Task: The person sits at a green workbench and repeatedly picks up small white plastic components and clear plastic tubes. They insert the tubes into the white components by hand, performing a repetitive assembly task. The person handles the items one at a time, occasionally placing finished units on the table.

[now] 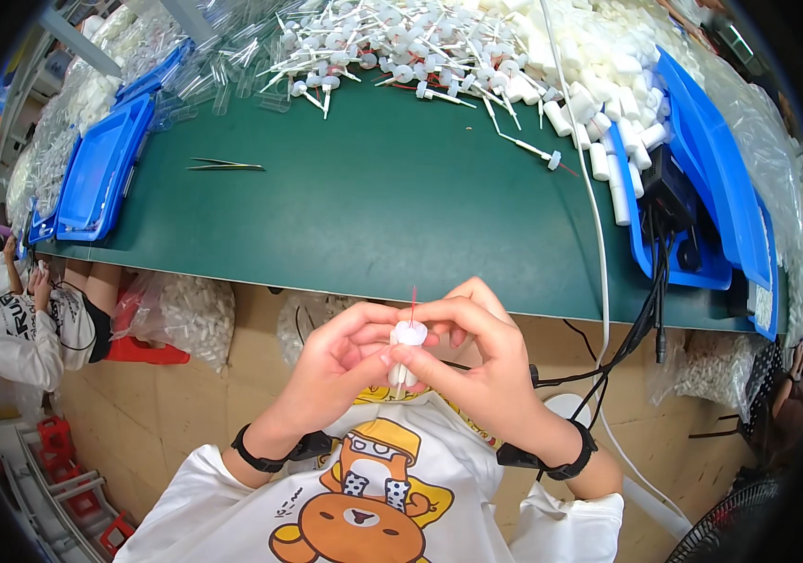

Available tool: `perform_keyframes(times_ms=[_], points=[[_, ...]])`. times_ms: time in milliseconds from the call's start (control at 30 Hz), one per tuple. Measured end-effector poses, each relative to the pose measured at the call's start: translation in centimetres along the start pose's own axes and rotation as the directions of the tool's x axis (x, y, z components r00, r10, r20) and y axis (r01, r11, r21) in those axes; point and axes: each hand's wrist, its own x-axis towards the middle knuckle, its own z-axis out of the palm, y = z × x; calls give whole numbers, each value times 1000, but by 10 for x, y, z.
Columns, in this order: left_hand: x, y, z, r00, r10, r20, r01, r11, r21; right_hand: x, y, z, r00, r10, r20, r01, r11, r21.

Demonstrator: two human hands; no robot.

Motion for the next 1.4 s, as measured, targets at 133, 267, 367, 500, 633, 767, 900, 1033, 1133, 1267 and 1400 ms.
perform_keyframes(times_ms=[133, 267, 367, 500, 633, 767, 900, 1033, 1133, 1267, 1400], points=[[-2, -3, 0, 1000, 9, 15, -9, 1000, -6, -2, -7, 0, 1000, -12, 2, 12, 1000, -19], [-3, 3, 2, 1000, -6, 3, 7, 998, -57, -1, -7, -1, 996, 89, 12, -90, 979, 183], [-4, 6, 4, 1000, -27, 4, 27, 999, -29, -2, -5, -4, 994, 73, 87, -85, 986, 146], [-6, 9, 5, 999, -33, 34, 33, 999, -3, -2, -3, -8, 988, 35, 147, -53, 992, 118], [-7, 13, 7, 998, -43, 37, 43, 999, -2, -2, -5, -11, 976, 11, 215, -38, 991, 125], [-10, 16, 7, 999, -5, 53, 0, 995, 96, -3, -3, -15, 954, 14, 299, -97, 960, 264], [-11, 8, 7, 1000, 25, -6, -23, 980, 199, -5, -2, -14, 956, 15, 294, -108, 947, 303], [-11, 4, 9, 994, 102, -32, -90, 959, 268, -7, -5, -18, 960, 22, 279, -92, 967, 238], [-9, 2, 9, 981, 191, -17, -173, 922, 346, -7, -4, -21, 975, -32, 219, -2, 988, 154], [-8, 3, 8, 971, 237, 33, -227, 872, 434, -6, -12, -22, 982, 6, 191, -46, 978, 206], [-12, 9, 12, 977, 213, 11, -205, 928, 310, -8, -11, -25, 985, -58, 162, 23, 976, 214]])
